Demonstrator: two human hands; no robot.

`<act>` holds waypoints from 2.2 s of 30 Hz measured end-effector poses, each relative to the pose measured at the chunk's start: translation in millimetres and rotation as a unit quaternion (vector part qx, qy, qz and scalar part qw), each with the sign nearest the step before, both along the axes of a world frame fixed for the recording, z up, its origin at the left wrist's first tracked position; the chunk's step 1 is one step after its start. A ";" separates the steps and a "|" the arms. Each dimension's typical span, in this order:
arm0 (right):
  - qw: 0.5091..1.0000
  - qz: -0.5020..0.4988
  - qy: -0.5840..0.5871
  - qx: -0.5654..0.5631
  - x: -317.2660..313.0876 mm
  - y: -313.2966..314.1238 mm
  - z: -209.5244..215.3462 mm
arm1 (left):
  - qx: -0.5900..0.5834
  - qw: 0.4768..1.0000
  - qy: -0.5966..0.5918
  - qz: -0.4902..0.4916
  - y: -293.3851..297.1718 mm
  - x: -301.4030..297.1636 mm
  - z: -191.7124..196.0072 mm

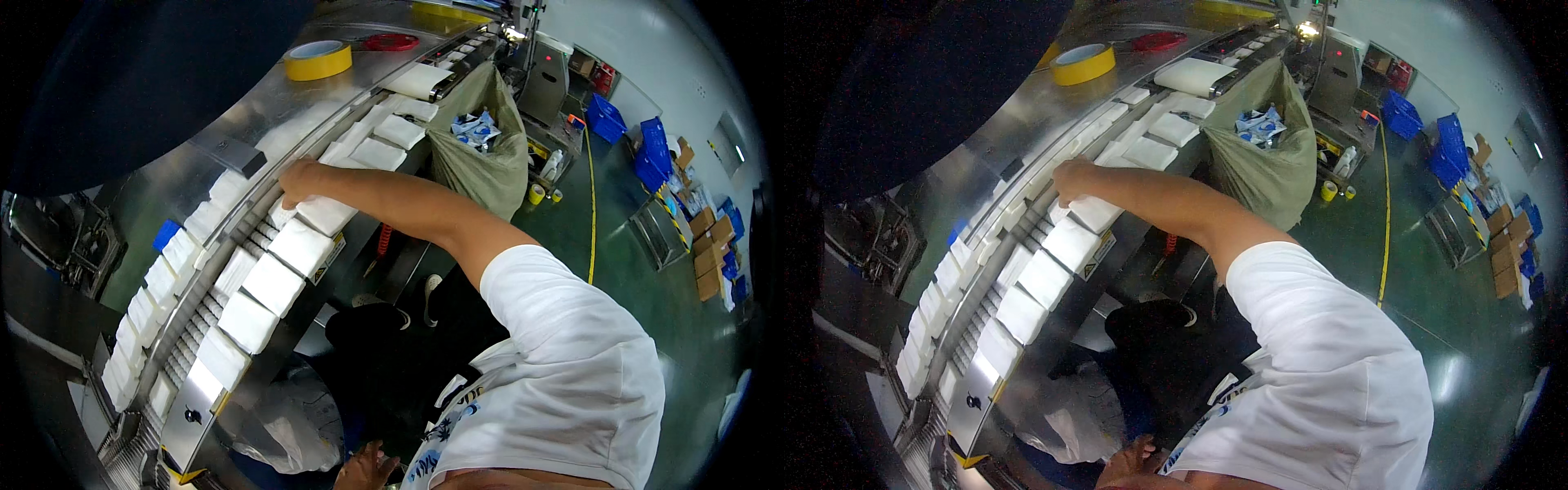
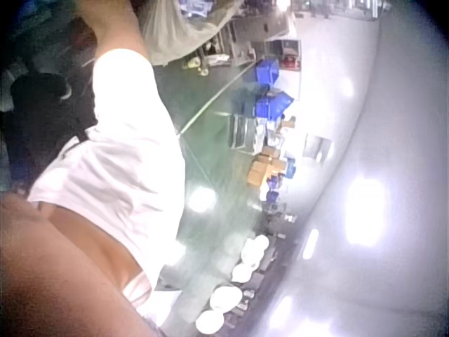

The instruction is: The person picks up white rectangular packages from a conveyor belt, inspects them by turning them over in their hands, and places them back on the belt. This process is repeated continuously throughout the video.

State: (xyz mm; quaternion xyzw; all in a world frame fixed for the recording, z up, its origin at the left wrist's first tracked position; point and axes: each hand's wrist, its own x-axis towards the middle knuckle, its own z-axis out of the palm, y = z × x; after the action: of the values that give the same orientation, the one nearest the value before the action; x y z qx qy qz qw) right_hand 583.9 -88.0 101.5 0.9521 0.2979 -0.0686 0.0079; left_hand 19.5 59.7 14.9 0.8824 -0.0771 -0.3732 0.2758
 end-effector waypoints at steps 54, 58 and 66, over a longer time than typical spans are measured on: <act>0.787 0.074 0.375 0.485 -351.0 -21.9 -21.5 | -0.514 0.640 -0.128 0.557 -5.0 39.2 46.3; 0.762 0.063 0.384 0.518 -365.7 -16.4 -33.3 | -0.527 0.634 -0.137 0.549 -4.6 35.8 45.4; 0.800 0.276 0.182 0.501 -376.5 -18.2 4.7 | -0.520 0.659 -0.164 0.518 -5.6 34.4 45.5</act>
State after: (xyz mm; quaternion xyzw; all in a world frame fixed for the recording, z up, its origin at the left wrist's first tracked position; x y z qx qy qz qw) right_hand 207.4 -106.2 106.2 0.6708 0.5371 -0.0768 -0.5056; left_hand 53.8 54.0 60.4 0.5394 0.1664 0.0820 0.8214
